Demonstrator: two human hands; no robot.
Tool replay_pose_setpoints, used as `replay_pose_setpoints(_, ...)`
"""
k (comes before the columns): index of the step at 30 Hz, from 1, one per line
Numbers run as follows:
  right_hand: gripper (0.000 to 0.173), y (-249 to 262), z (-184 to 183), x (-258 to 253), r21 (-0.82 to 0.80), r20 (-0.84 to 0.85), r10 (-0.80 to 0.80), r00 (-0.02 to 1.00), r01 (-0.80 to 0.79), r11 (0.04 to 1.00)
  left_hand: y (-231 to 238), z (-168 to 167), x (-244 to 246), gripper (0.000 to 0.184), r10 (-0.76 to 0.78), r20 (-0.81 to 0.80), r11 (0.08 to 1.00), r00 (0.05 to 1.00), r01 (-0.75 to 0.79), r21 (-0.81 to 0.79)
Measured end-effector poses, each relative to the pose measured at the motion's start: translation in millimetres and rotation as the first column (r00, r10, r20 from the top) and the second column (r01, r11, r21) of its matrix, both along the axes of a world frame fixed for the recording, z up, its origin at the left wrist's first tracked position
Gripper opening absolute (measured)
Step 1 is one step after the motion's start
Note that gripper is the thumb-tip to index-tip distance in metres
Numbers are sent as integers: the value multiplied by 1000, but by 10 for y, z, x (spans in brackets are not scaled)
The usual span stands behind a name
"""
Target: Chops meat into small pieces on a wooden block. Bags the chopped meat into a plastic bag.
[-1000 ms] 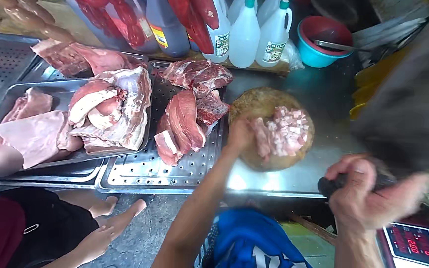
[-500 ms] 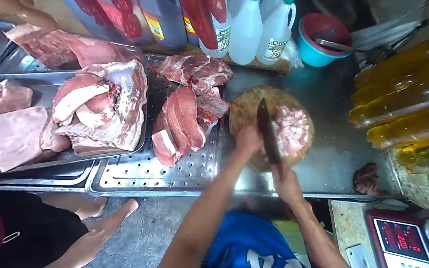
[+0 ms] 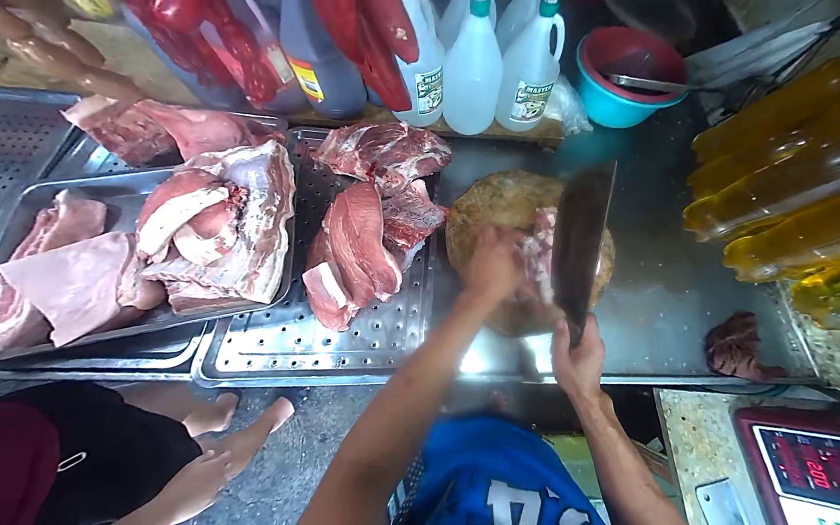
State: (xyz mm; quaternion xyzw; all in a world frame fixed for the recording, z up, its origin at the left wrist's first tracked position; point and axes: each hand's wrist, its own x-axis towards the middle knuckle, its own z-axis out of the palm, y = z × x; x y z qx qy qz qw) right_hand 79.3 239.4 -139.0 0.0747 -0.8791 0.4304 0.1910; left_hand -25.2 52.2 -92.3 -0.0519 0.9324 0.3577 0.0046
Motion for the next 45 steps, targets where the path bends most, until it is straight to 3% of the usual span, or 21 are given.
replay_pose_setpoints(3,37,43,149,-179,134,-35,-62,997,67,989,83,66,-28,25,-212,-30,975,977,209,-78)
replay_pose_setpoints(9,43,255,193,-418,360,84,-247,965,201,911,64,6,55,25,-372,38,915,928,373,-154)
replay_pose_setpoints(12,47,209,178,-529,410,181,-235,955,144,901,106,-87,120,27,-435,50,883,899,436,-172)
replay_pose_setpoints(15,49,119,192,-604,405,200,-157,967,64,912,91,-102,140,35,-323,141,920,936,345,-185)
replay_pose_setpoints(20,41,72,285,-563,209,16,-4,1000,1,978,42,-127,236,42,23,205,998,978,-9,-69)
replay_pose_setpoints(24,39,141,394,-371,98,154,61,986,-77,992,82,-151,291,51,178,218,984,960,-169,-57)
replay_pose_setpoints(28,42,275,430,-158,39,499,139,855,-182,982,50,-64,299,53,190,307,982,933,-187,-39)
replay_pose_setpoints(31,41,327,370,-3,53,619,138,773,-216,975,27,-24,290,55,176,319,984,931,-165,-61)
replay_pose_setpoints(34,38,343,334,51,48,663,134,737,-221,974,69,-15,253,73,185,275,981,943,-160,-110)
replay_pose_setpoints(36,37,363,338,6,0,690,171,703,-237,972,80,-1,227,79,168,309,986,936,-157,-59)
replay_pose_setpoints(40,43,384,404,-146,-24,698,217,682,-280,960,37,-84,246,69,152,309,961,939,-214,177)
replay_pose_setpoints(45,45,195,609,-178,196,654,175,736,-389,900,25,-212,311,54,213,282,904,936,-298,308)
